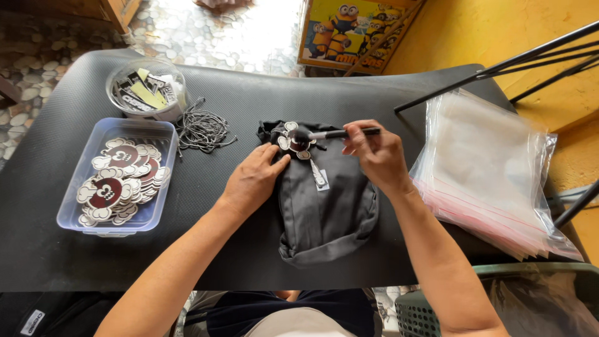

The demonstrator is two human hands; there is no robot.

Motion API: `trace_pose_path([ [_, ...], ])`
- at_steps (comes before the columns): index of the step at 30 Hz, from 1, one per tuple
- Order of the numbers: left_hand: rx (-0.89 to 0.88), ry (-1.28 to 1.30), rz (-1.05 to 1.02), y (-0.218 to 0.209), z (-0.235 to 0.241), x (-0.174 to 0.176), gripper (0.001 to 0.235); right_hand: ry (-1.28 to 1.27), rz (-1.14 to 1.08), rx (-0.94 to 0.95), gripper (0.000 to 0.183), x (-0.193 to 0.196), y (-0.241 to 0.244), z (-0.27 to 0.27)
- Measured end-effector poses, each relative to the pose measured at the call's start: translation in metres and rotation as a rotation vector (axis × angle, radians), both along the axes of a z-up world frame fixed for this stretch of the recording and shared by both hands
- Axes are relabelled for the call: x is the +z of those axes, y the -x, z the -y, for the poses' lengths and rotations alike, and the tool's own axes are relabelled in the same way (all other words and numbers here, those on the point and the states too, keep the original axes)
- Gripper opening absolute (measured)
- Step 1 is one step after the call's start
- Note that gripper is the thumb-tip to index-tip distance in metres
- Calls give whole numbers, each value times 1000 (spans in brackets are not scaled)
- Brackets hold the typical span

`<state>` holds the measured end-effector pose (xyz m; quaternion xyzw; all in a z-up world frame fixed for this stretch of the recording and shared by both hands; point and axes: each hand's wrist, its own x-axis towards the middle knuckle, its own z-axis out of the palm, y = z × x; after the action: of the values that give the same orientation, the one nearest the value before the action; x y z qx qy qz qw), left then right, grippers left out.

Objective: The person attaches a string to a circular badge and places it on a black drawstring bag. They then use a brush to clean the bag's surface and finally place the bag into a clear plastic bag.

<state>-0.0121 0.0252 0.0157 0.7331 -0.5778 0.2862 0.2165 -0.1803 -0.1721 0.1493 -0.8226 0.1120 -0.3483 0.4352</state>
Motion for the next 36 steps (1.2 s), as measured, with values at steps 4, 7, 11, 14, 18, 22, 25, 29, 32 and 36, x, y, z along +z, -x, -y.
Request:
trace_pose_path([
  [4, 16, -45, -35, -1, -1, 14, 40, 711, -16, -305, 14, 12, 18, 14],
  [7, 8, -60, -105, -1, -4, 17, 44, 308, 23, -136, 20, 21, 33, -9],
  [11, 4, -74, -160, 0, -8, 17, 43, 144, -110, 223, 16, 30, 65, -54],
  [14, 4, -50, -182, -1, -11, 17, 41, 60, -221, 258, 22, 23, 89, -43],
  [18, -34, -11, -204, 4, -13, 24, 31, -61, -333, 129, 28, 13, 114, -9],
  [22, -142, -26, -313, 8, -16, 35, 33, 850, -248, -311, 26, 27, 129, 2],
  [25, -73, 28, -270, 11, -14, 34, 35, 51, -314, -201, 30, 29, 127, -14],
  [29, -86, 22, -288, 12, -16, 40, 35, 364, -222, -258, 25, 35, 118, -12],
  [32, -78, 30, -288, 11, -18, 39, 36, 410, -160, -280, 14, 19, 109, 9],
  [36, -73, 63, -273, 10, -16, 35, 36, 582, -2, -239, 12, 20, 80, 11],
])
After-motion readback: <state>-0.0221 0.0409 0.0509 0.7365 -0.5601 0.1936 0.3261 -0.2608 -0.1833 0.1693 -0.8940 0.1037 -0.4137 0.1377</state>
